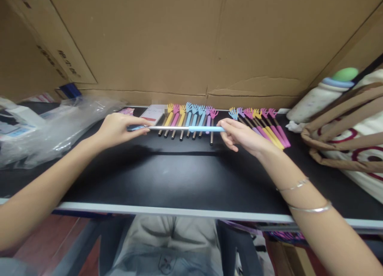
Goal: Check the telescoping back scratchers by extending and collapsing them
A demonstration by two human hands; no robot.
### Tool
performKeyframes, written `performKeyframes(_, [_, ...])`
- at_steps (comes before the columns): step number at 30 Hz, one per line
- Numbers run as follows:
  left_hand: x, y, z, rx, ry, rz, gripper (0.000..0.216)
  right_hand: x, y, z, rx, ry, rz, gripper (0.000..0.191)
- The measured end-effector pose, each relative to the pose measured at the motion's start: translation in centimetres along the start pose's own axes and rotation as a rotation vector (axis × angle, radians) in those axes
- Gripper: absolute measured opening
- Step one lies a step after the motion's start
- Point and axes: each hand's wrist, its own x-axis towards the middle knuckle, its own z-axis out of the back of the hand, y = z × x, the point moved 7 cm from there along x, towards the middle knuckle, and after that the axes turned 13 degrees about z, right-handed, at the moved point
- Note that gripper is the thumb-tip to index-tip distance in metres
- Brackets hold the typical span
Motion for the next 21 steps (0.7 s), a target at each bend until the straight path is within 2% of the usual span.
performKeyframes(5, [0.29, 0.47, 0.13, 0.030, 0.042, 0.021, 0.031, 0.16, -0.07, 0.25, -0.050, -0.038, -0.009, 0.046])
performKeyframes(14, [0.45, 0.93, -0.23, -0.009, 0.100, 0.031, 0.033, 0.68, 0.38, 0.52, -0.201, -0.026, 0.114, 0.048])
performKeyframes(21, [0.27, 0.79, -0.09, -0.088, 0.043, -0.039, 0.033, 0.84, 0.16, 0.11, -0.334, 0.024, 0.136, 0.055])
